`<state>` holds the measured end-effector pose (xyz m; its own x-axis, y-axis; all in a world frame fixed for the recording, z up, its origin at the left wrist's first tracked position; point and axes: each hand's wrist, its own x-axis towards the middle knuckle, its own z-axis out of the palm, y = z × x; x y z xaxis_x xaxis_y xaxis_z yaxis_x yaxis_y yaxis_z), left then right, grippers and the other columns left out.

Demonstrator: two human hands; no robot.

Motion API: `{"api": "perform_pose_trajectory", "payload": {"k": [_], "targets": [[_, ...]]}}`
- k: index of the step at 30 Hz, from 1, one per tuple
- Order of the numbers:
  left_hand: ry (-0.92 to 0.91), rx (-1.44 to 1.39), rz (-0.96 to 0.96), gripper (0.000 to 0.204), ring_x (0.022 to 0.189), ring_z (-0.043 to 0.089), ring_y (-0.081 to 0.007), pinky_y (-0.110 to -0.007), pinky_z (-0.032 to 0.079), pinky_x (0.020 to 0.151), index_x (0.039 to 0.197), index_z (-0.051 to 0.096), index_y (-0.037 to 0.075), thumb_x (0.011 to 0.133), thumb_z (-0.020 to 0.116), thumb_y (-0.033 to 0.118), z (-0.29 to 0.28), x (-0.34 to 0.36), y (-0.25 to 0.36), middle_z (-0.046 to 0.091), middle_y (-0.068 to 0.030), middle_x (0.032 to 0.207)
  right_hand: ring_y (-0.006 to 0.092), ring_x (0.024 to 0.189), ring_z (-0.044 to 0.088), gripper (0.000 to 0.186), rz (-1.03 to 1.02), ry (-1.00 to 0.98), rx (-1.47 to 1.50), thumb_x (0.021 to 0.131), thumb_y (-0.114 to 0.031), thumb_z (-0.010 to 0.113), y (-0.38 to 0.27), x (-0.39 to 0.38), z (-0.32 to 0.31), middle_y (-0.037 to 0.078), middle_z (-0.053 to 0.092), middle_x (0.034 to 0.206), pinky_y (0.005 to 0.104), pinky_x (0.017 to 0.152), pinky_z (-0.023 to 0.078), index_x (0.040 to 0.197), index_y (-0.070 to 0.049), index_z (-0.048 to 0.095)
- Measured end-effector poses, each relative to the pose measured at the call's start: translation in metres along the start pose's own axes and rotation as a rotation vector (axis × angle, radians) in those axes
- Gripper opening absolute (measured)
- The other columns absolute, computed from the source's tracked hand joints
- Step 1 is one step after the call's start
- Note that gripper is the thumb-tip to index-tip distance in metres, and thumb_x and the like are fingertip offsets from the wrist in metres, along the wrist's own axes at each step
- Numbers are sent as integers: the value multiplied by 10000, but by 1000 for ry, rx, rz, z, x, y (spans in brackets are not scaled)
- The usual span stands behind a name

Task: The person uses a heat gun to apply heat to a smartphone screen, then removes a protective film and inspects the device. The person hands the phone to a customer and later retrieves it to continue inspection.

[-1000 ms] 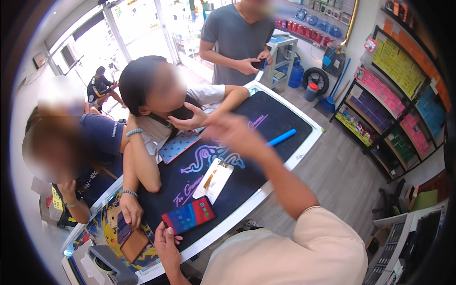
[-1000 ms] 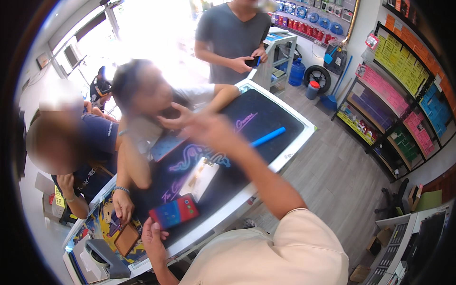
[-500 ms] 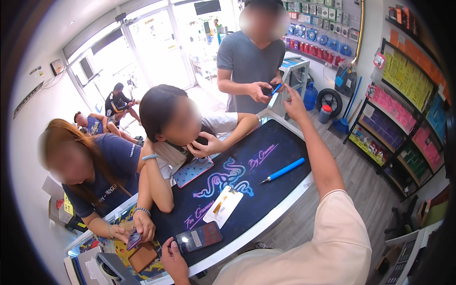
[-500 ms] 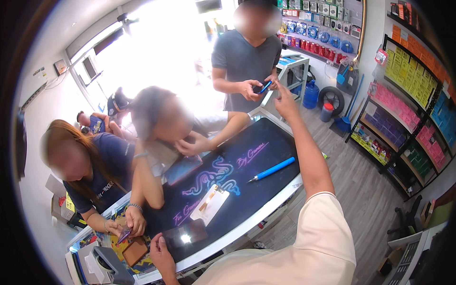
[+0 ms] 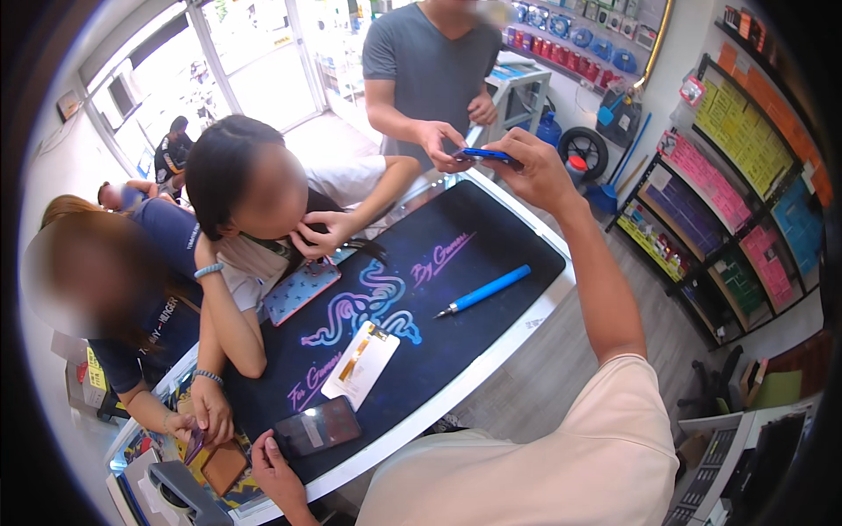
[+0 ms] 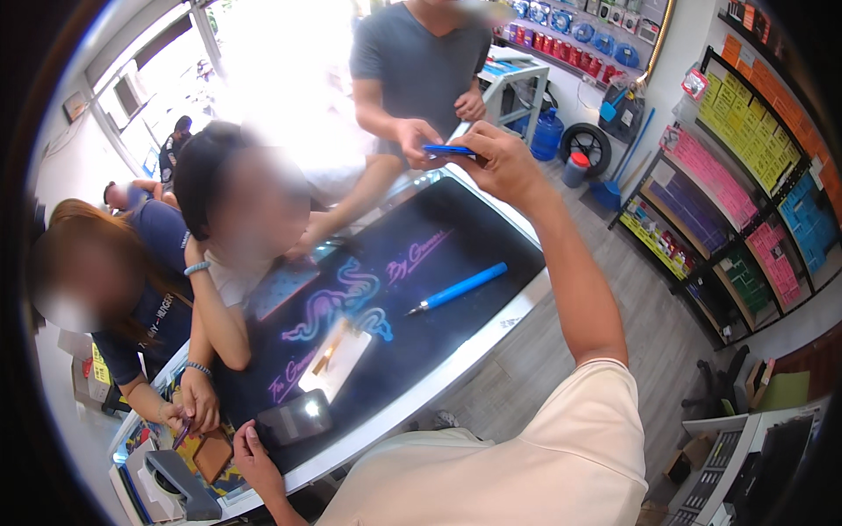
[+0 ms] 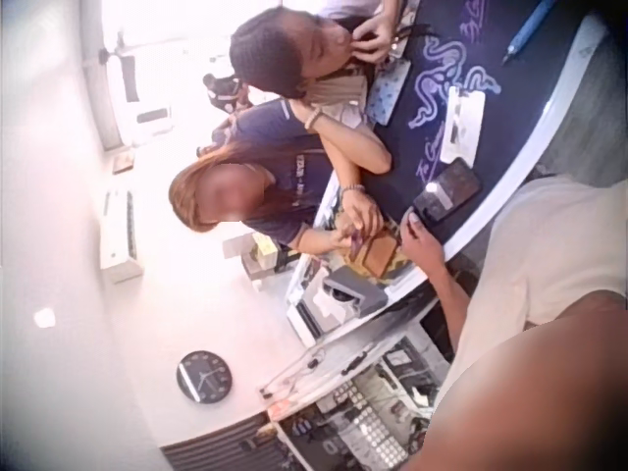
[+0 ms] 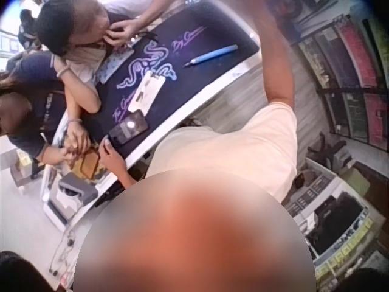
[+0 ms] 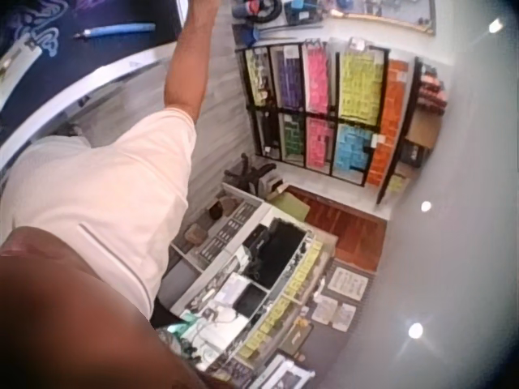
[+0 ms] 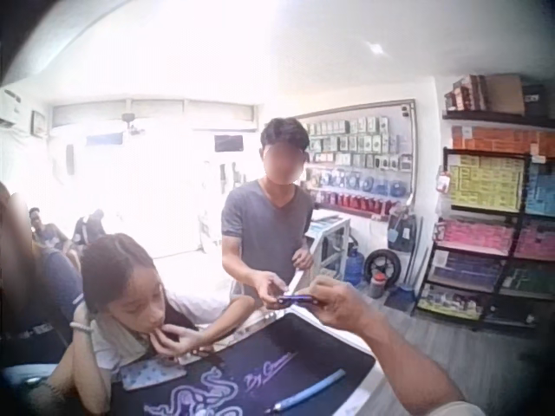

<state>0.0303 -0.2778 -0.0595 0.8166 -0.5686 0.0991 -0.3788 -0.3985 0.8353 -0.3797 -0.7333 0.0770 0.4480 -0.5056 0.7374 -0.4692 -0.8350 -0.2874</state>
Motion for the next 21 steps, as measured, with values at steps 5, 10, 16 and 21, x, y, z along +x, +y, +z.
{"api": "perform_pose_trajectory", "payload": {"k": [5,10,16,21], "targets": [[-6,40,27,308,658,394,-53,-248,314,588,1171,722,9,1118,580,278,1,0,3,514,38,786,141,686,585,429,-90,59,64,827,6,854,-68,-23,-28,41,620,842,275,591,469,1235,-111,793],[-12,27,40,320,659,394,-54,-250,320,593,1173,721,7,1121,573,285,0,0,3,513,30,780,156,629,540,474,-211,91,91,766,0,883,-102,-30,-37,40,591,766,281,538,412,1222,-102,805],[18,-80,34,304,733,435,-53,-234,357,656,1216,706,12,1122,568,266,-2,1,-5,538,22,843,176,605,521,436,-244,51,125,776,-25,876,-127,-31,-29,56,574,736,318,530,395,1202,-93,810],[245,-123,177,248,883,526,-121,-281,447,816,1215,679,0,1103,557,185,2,-19,14,610,-41,1036,201,649,623,411,-380,107,260,747,-55,832,-155,-37,7,79,686,833,291,561,447,1158,-79,823]]}}
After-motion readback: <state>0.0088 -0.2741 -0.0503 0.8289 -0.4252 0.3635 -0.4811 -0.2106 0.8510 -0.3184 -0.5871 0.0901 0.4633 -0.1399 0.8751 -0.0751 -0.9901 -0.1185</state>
